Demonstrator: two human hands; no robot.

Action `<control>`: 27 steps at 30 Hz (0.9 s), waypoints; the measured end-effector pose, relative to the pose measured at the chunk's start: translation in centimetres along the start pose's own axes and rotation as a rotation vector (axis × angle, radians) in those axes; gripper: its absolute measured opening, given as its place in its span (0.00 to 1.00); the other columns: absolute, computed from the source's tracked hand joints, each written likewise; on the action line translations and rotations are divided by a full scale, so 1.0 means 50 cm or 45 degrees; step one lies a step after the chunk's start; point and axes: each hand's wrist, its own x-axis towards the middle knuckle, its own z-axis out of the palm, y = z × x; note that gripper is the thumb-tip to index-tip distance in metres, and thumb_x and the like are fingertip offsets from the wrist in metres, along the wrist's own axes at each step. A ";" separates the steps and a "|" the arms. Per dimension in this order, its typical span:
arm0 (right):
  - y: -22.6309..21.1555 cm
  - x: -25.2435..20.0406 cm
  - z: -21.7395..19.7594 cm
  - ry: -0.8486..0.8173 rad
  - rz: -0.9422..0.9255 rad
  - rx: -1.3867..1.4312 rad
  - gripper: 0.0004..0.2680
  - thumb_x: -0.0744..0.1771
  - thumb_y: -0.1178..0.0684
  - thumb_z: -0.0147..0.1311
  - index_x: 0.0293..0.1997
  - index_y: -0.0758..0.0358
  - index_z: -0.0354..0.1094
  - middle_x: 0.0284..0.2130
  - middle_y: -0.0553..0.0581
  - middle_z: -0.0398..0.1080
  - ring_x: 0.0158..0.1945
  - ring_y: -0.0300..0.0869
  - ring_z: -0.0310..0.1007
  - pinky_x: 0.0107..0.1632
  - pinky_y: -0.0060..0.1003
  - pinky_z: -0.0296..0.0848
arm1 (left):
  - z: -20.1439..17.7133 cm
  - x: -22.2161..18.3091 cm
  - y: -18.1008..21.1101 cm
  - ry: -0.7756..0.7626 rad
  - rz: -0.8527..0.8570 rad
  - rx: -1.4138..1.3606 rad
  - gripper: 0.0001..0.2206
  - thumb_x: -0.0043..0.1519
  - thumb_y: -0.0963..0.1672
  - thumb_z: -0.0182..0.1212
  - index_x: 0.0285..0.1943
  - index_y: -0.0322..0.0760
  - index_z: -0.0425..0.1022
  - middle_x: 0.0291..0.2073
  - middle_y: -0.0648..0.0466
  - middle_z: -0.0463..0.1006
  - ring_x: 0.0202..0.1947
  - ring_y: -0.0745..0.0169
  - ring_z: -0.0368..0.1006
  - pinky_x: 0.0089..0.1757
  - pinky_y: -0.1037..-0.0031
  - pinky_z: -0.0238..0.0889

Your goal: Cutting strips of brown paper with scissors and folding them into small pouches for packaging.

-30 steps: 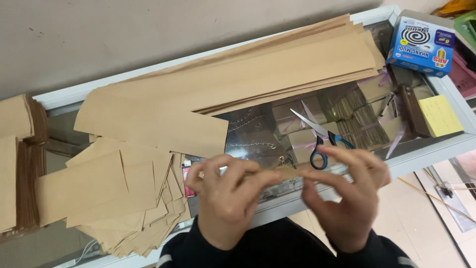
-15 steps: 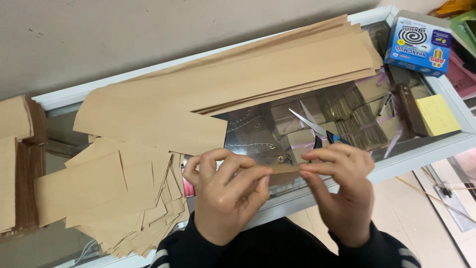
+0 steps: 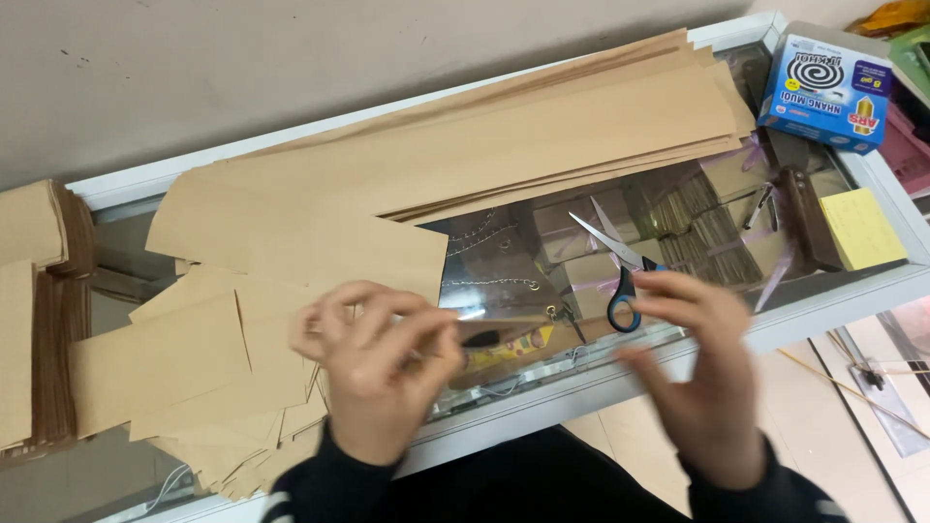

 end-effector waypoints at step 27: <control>-0.012 0.008 0.002 -0.197 -0.059 0.216 0.07 0.64 0.46 0.65 0.41 0.51 0.78 0.35 0.43 0.80 0.44 0.40 0.77 0.58 0.41 0.56 | -0.005 0.020 0.084 -0.249 0.018 -0.763 0.05 0.63 0.40 0.67 0.45 0.40 0.85 0.39 0.57 0.89 0.36 0.62 0.85 0.42 0.73 0.74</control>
